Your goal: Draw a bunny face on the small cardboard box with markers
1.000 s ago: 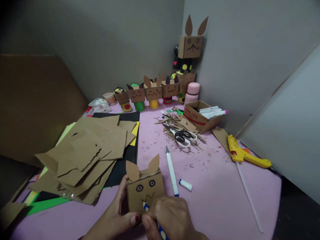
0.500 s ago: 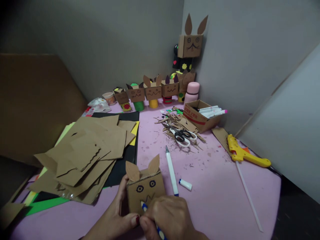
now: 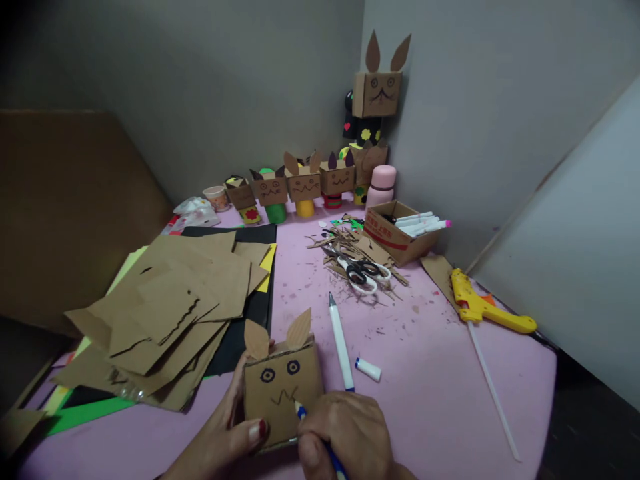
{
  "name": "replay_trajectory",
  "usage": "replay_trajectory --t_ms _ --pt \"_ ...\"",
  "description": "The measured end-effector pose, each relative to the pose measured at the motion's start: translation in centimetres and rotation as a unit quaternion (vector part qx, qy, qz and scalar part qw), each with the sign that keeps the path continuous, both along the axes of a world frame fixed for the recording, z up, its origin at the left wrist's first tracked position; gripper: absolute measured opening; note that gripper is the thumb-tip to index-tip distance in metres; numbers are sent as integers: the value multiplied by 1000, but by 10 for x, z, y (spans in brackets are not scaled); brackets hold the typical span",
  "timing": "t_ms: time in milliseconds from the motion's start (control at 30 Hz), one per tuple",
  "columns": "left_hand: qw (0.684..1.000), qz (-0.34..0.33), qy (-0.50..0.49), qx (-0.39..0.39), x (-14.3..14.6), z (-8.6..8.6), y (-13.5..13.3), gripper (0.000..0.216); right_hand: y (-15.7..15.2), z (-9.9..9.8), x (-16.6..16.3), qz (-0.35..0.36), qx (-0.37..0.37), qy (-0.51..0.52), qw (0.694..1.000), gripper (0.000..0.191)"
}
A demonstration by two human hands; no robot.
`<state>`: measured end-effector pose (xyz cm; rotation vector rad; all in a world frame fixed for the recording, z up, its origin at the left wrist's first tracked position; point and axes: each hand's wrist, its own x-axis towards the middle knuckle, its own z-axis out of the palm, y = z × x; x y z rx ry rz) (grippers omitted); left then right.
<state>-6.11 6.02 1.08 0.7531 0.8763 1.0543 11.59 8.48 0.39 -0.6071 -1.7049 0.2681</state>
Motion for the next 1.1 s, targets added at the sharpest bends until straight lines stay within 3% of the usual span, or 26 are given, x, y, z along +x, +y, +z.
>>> replay_trajectory --t_ms 167,367,700,800,933,1000,1100 --pt "1000 2 14 -10 0 1 0 102 2 -4 -5 -15 1 4 1000 33" --pt "999 5 -40 14 7 2 1 99 2 -6 -5 -29 16 -9 999 34" --pt "999 13 -41 20 9 2 1 101 -3 -6 -4 -7 -4 13 1000 32" --pt "998 28 -46 18 8 2 0 104 -6 -1 1 -36 -69 67 995 18" --pt "997 50 -60 7 4 2 -1 108 -1 4 13 -59 -229 103 966 11" --pt "997 56 -57 12 1 1 0 110 4 4 17 -34 -319 85 943 15" --pt "996 64 -41 42 -4 0 2 112 7 1 14 61 -427 88 898 24"
